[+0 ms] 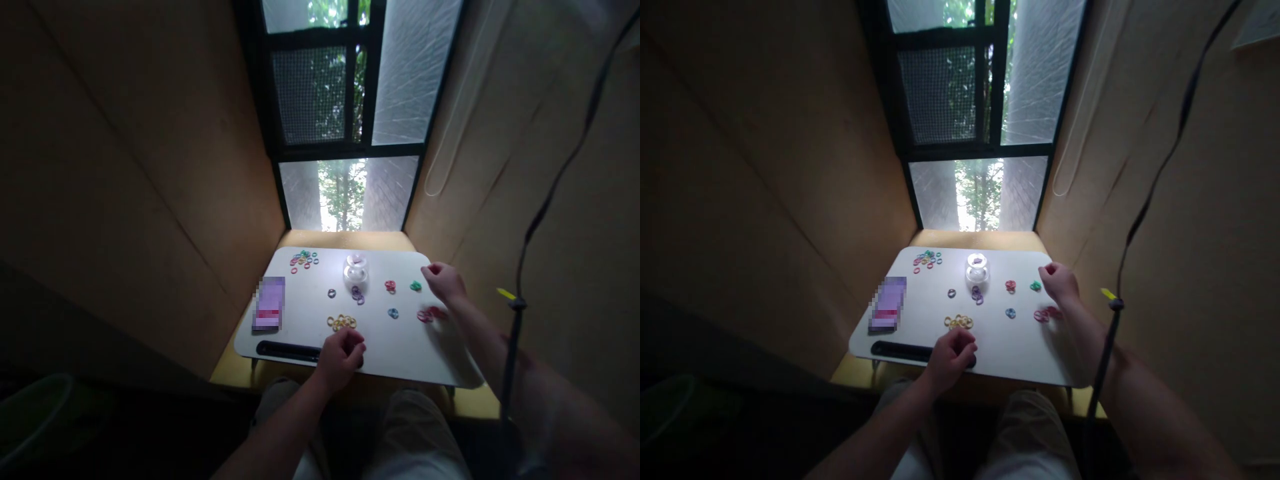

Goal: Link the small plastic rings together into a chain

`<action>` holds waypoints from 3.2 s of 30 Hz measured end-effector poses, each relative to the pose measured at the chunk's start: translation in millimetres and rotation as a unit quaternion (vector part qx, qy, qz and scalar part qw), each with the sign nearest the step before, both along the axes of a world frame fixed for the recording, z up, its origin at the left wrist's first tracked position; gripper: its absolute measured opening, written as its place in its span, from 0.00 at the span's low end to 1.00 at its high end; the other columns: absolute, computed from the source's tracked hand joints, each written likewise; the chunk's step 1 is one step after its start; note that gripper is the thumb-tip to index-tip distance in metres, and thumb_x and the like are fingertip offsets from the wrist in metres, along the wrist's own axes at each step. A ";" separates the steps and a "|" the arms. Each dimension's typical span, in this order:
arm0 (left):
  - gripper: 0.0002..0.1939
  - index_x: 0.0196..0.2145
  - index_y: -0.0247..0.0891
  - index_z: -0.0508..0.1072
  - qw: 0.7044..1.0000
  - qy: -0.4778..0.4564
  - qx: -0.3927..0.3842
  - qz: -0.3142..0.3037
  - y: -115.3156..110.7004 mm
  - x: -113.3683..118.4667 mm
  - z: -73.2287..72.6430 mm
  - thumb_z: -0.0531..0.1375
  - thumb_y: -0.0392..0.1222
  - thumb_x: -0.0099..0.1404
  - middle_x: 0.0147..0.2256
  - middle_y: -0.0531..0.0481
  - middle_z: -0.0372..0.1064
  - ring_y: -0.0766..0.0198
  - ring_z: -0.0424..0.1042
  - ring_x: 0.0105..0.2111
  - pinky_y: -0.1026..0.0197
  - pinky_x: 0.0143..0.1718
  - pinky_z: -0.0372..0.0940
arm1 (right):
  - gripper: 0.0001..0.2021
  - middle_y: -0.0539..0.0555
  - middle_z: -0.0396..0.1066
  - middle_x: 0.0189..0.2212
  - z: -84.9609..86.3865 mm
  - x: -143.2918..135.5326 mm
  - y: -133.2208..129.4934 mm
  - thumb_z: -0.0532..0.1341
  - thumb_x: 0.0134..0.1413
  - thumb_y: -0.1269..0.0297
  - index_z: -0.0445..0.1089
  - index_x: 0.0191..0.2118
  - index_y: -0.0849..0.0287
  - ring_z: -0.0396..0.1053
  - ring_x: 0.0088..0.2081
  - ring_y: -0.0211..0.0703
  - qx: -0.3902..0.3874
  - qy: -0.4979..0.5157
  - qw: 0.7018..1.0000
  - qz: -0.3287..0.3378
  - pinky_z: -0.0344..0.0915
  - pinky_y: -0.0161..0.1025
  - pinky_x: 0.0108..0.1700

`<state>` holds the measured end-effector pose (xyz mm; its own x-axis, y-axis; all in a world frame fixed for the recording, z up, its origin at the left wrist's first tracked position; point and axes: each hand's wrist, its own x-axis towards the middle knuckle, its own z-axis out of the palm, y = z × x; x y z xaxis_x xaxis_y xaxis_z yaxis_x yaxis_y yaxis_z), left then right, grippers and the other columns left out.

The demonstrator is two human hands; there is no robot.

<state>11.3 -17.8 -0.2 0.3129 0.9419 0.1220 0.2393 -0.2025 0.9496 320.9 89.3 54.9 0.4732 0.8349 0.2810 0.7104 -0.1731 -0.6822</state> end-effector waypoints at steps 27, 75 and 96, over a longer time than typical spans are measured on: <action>0.19 0.41 0.37 0.78 0.766 0.621 0.134 0.099 219.6 -112.5 54.4 0.50 0.47 0.67 0.44 0.35 0.74 0.49 0.72 0.45 0.53 0.45 0.64 | 0.19 0.47 0.60 0.16 -72.9 -131.8 -111.9 0.54 0.59 0.55 0.57 0.20 0.57 0.58 0.20 0.36 -0.005 0.001 0.963 0.270 0.53 0.33 0.25; 0.10 0.35 0.38 0.74 1.000 -0.008 0.019 0.010 34.3 0.9 -20.5 0.54 0.43 0.63 0.32 0.49 0.76 0.64 0.75 0.29 0.61 0.31 0.72 | 0.09 0.49 0.73 0.23 -75.7 -145.7 -94.4 0.59 0.55 0.64 0.74 0.28 0.60 0.66 0.25 0.35 0.025 0.108 0.955 0.277 0.59 0.32 0.29; 0.11 0.39 0.38 0.72 0.999 -0.024 0.006 0.035 35.1 4.2 -24.9 0.54 0.45 0.65 0.32 0.48 0.76 0.65 0.76 0.29 0.63 0.31 0.71 | 0.07 0.50 0.74 0.27 -74.6 -144.0 -98.6 0.60 0.48 0.71 0.75 0.32 0.59 0.65 0.25 0.35 0.073 0.134 0.952 0.267 0.61 0.32 0.28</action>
